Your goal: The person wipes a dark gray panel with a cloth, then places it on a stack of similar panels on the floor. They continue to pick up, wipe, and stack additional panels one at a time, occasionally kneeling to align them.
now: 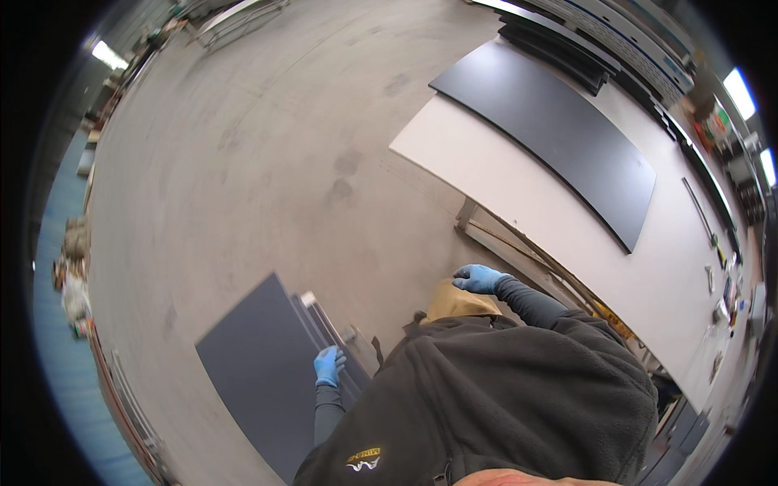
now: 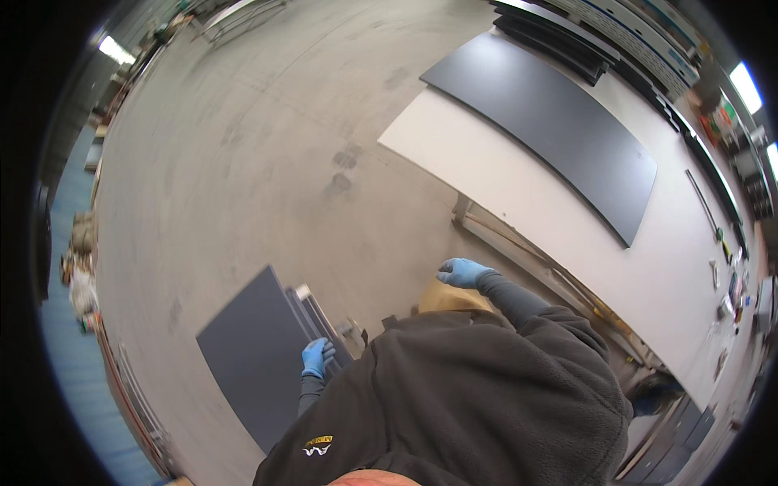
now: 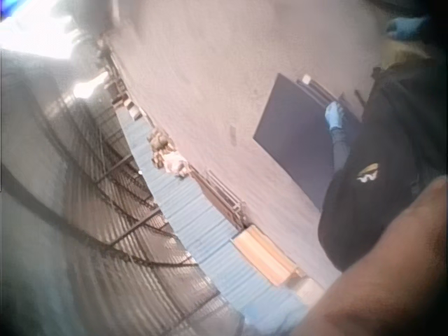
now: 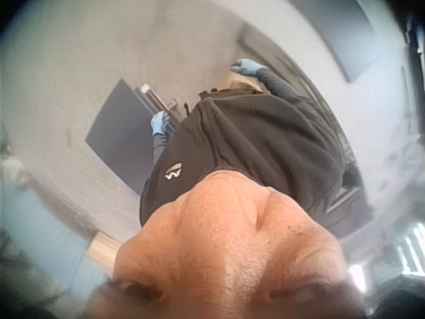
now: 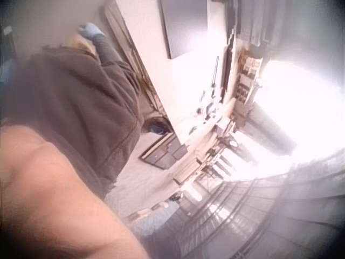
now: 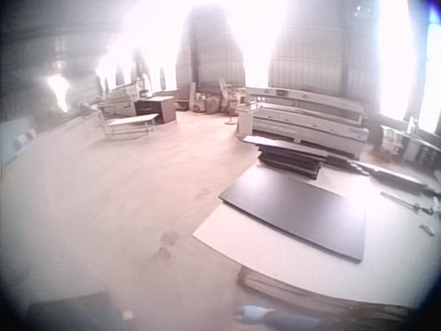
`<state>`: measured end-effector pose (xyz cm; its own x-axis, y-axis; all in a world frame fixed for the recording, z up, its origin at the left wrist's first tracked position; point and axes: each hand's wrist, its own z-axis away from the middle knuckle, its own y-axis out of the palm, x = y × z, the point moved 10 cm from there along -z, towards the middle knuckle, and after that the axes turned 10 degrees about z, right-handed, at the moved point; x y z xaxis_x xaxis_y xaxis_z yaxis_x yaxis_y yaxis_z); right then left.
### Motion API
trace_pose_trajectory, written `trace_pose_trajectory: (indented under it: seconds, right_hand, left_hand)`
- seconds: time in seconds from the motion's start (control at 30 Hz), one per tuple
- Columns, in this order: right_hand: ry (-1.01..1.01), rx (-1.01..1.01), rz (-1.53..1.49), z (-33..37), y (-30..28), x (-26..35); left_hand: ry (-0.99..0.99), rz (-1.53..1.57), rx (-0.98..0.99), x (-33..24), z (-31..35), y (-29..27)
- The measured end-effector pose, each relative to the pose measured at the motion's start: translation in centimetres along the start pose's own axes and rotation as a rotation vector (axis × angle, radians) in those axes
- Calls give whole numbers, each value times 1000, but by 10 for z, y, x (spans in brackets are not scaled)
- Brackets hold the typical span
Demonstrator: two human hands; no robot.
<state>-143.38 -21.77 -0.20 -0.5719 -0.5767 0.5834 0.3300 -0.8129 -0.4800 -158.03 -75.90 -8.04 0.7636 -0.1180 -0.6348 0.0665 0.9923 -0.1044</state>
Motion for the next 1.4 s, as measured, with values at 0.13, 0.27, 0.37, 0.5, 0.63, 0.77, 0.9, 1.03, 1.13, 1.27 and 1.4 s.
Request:
trace_pose_trajectory:
  seconds: [0.13, 0.27, 0.37, 0.5, 0.63, 0.77, 0.9, 1.03, 1.13, 1.27, 1.4]
  right_hand:
    - [33, -120, -153, -68, -71, 35]
    - [21, -214, -261, -159, -151, 65]
    - [27, -258, -258, -237, -228, 107]
    - [-150, -412, -370, -298, -337, 180]
    - [-125, -528, -412, -330, -413, 190]
    - [44, -657, -418, -359, -449, 151]
    - [239, -802, -772, -382, -468, 113]
    - [351, -956, -1049, -399, -496, 109]
    - [364, -1033, -1057, -404, -525, 114]
    - [401, -1091, -1158, -422, -566, 91]
    - [451, -1143, -1169, -442, -626, 38]
  left_hand:
    - [162, -101, 133, -187, -107, 91]
    - [269, -236, 249, -317, -191, 178]
    - [191, -294, 279, -369, -240, 209]
    - [53, -443, 306, -412, -311, 207]
    - [-69, -660, 299, -475, -397, 211]
    - [-164, -670, 249, -582, -498, 261]
    - [60, -875, 387, -725, -587, 435]
    - [523, -993, 736, -845, -584, 703]
    - [532, -916, 963, -870, -527, 898]
    - [568, -877, 1260, -870, -406, 1101]
    - [439, -816, 1421, -851, -318, 1224]
